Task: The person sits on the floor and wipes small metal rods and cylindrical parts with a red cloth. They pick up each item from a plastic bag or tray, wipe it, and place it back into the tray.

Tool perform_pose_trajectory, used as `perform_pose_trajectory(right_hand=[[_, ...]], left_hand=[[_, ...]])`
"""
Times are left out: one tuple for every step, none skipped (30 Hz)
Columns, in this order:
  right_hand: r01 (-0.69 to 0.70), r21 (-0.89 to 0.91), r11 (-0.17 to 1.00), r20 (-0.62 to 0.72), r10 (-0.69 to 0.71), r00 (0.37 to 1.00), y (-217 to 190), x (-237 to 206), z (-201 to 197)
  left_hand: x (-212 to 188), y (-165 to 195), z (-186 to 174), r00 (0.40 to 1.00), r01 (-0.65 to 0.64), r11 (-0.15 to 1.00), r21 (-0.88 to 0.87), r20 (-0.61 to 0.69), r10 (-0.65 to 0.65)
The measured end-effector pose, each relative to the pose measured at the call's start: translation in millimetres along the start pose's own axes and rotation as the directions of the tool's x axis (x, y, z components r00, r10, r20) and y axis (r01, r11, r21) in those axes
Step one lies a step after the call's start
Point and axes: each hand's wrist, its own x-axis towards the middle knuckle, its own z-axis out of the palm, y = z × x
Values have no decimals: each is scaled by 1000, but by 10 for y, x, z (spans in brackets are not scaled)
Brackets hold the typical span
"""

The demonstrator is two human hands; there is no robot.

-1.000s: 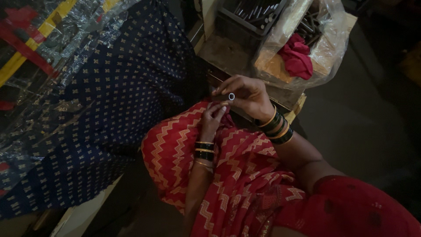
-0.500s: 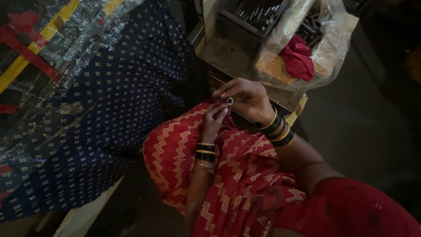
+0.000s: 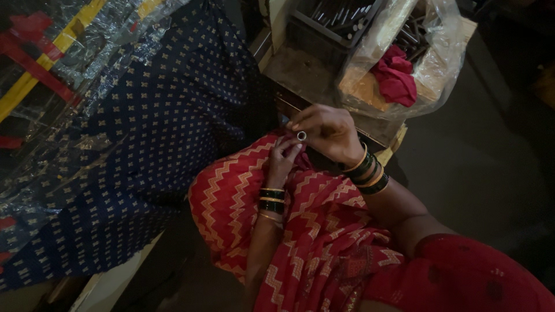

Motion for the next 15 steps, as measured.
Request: perform_pose_trajectory(right_hand=[[8, -21, 1000, -1, -8, 1000, 2, -1, -2], [15, -50, 999, 2, -15, 1000, 2, 0, -3], [20, -78, 997, 6, -20, 1000, -2, 1, -7], [26, -107, 994, 10, -25, 1000, -7, 4, -9], [35, -115, 993, 14, -33, 999, -15, 9, -9], [44, -122, 992, 20, -41, 999, -23, 15, -10], [52, -128, 990, 26, -49, 998, -35, 20, -8], [63, -143, 988, 28, -60, 998, -49, 23, -6], [76, -158, 984, 30, -72, 997, -66, 25, -10], [88, -174, 981, 33, -83, 996, -80, 28, -13], [89, -170, 981, 33, -84, 996, -91, 33, -12], [90, -166, 982, 33, -85, 996, -99, 39, -13], [92, -161, 983, 34, -87, 996, -103, 45, -13], [92, -158, 983, 34, -87, 996, -104, 49, -13], [92, -155, 984, 35, -88, 996, -101, 53, -13]], left_hand=[[5, -28, -3, 1000, -16, 1000, 1, 6, 16], [11, -55, -5, 1000, -9, 1000, -13, 6, 9], [15, -82, -2, 1000, -1, 1000, -28, 5, 1], [20, -106, 0, 1000, 6, 999, -42, 5, -6], [27, -125, -2, 1000, 11, 999, -36, 5, -11], [34, -142, -3, 1000, 17, 999, -29, 4, -17], [34, -154, -3, 1000, 23, 999, -23, 2, -23], [33, -163, -3, 1000, 12, 1000, -19, 2, -12], [34, -166, -2, 1000, 1, 1000, -14, 2, -1], [35, -165, -1, 1000, -10, 1000, -10, 3, 10], [33, -163, -2, 1000, -6, 1000, 1, 2, 6], [33, -157, -3, 1000, -3, 1000, 11, 2, 3], [34, -149, -4, 1000, 0, 1000, 22, 1, 0], [34, -139, -3, 1000, 15, 1000, 10, -1, -15], [33, -130, -1, 1000, 30, 1000, -1, -4, -30]])
